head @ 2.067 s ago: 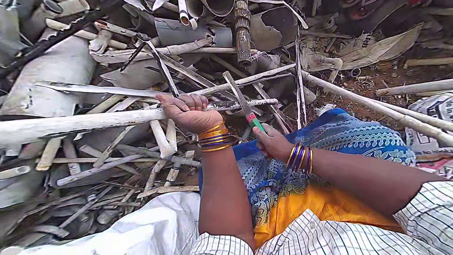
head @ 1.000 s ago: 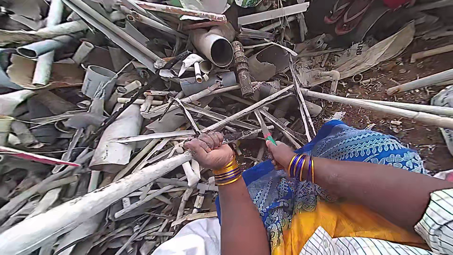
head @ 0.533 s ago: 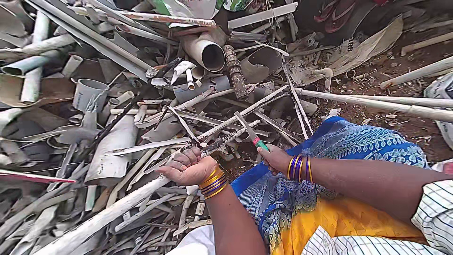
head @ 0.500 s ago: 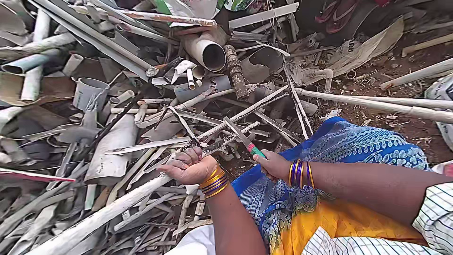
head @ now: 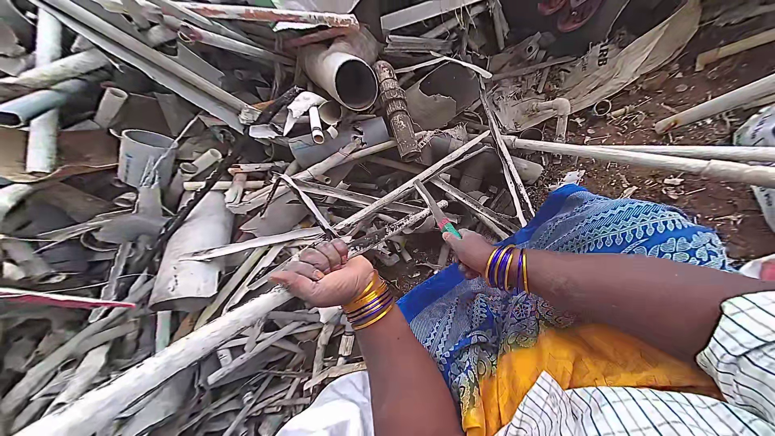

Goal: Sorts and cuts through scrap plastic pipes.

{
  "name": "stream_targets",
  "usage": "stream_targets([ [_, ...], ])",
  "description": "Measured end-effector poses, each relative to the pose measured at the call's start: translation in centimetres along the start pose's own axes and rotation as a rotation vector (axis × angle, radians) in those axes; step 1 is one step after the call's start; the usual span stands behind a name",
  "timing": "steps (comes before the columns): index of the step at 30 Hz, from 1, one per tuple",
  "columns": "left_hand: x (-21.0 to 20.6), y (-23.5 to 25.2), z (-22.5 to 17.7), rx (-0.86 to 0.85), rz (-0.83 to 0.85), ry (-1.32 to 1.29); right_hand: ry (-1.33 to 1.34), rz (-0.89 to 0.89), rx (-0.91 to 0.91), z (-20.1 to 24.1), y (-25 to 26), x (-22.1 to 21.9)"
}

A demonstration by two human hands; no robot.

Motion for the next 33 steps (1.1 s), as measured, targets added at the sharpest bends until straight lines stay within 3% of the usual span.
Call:
stream_targets([
  [1, -0.1, 0.1, 0.0, 0.0, 0.012, -0.016, 0.006, -0.011, 0.002, 0.1, 0.1, 0.0],
  [5, 0.5, 0.6, 0.0, -0.01, -0.035, 0.024, -0.143, 0.244, 0.163, 0.2, -1.7, -0.9],
  [9, 0.7, 0.8, -0.8, 0.009, -0.156, 0.069, -0.12, -0.002, 0.059, 0.0, 0.7, 0.2],
  [13, 0.7, 0.6, -0.1, 0.101, -0.423, 0.197, -0.737, 0.162, 0.375, 0.2, -0.7, -0.8],
  [16, 2.4, 1.2, -0.2, 0.168, -0.536, 0.229, -1.01, 0.134, 0.363, -0.7, 0.6, -0.2],
  [20, 4.4, 2.1, -0.7, 0.186, -0.583, 0.171, -0.905, -0.142, 0.174, -1.1, 4.2, 2.5],
  [25, 3.0, 1.4, -0.2, 0.244, -0.585, 0.12, -1.137, 0.137, 0.417, -1.4, 0.8, -0.8],
  [27, 3.2, 1.4, -0.8, 0.218, -0.574, 0.119, -1.075, 0.083, 0.368, -1.6, 1.7, -0.5],
  [30, 4.0, 2.1, -2.0, 0.135, -0.562, 0.134, -0.864, -0.088, 0.147, -1.1, 4.2, 1.7],
  [33, 4.2, 2.6, -2.5, 0.098, -0.556, 0.153, -0.811, -0.182, 0.244, -0.4, 3.8, 2.4],
])
Point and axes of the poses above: each hand's wrist, its own y-axis towards the middle knuckle, its own x-axis out of the back of the hand, z = x × y, the point moved 1 cm from there along y, towards the middle knuckle, and after that the axes turned 8 degrees about x, right-handed, at the moved point
